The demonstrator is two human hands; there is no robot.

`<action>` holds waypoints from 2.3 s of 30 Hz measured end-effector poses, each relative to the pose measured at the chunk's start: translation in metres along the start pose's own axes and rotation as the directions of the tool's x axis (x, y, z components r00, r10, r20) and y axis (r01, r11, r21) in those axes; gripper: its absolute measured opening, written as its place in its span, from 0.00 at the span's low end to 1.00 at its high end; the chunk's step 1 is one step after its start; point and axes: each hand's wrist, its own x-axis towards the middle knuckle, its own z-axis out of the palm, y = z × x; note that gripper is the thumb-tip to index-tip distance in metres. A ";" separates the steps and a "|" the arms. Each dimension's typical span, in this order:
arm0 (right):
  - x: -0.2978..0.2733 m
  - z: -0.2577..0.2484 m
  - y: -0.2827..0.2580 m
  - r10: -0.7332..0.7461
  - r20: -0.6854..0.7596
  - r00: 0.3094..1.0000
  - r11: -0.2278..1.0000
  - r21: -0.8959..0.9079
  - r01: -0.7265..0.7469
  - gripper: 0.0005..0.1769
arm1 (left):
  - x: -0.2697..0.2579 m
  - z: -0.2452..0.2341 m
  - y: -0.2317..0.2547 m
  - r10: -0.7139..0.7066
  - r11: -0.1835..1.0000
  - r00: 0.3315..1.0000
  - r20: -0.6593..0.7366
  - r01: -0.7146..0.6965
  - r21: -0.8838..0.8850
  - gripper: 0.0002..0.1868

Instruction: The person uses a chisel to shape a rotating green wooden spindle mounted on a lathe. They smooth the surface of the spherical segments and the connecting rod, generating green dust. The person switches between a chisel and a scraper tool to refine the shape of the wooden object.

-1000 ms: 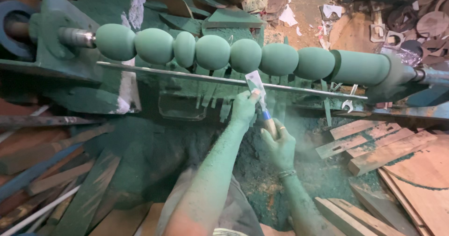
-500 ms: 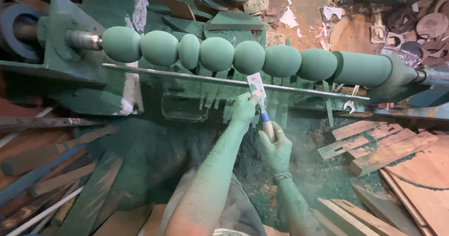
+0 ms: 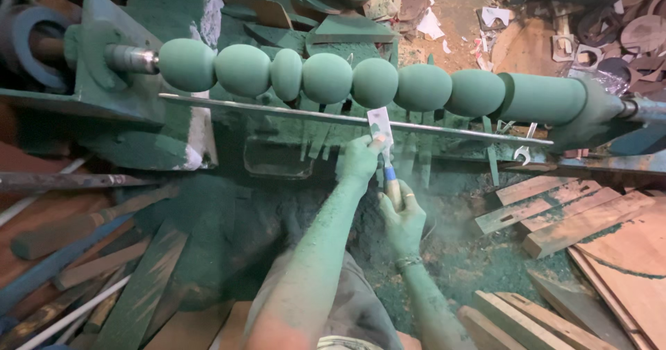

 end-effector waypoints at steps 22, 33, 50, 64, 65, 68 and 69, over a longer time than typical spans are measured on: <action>-0.029 0.043 -0.036 -0.001 -0.095 0.996 1.000 0.018 0.002 0.26 | 0.007 -0.028 0.001 -0.003 0.999 0.999 0.053 0.001 0.037 0.13; 0.005 -0.083 -0.046 -0.150 0.286 0.946 0.887 -0.384 0.256 0.35 | -0.045 -0.046 0.027 -0.003 0.975 0.888 0.460 0.104 -0.195 0.18; 0.152 -0.135 -0.004 0.050 0.559 0.828 0.987 -0.155 0.045 0.35 | 0.019 0.054 -0.029 0.104 0.991 0.993 0.051 -0.108 0.080 0.15; 0.143 -0.131 -0.004 -0.100 0.538 0.837 0.971 -0.132 0.201 0.34 | 0.013 0.057 -0.020 0.181 0.982 0.983 0.027 -0.179 -0.053 0.15; 0.142 -0.132 -0.005 -0.106 0.541 0.835 0.974 -0.111 0.196 0.34 | 0.013 0.057 -0.020 0.135 0.990 0.991 0.016 -0.135 -0.036 0.15; 0.138 -0.130 -0.009 -0.063 0.511 0.857 0.929 -0.284 0.238 0.35 | 0.011 0.056 -0.019 0.089 0.996 0.996 -0.007 -0.089 -0.006 0.16; 0.135 -0.129 -0.010 -0.049 0.505 0.862 0.958 -0.221 0.184 0.35 | 0.011 0.056 -0.019 0.134 0.991 0.991 -0.004 -0.134 -0.006 0.16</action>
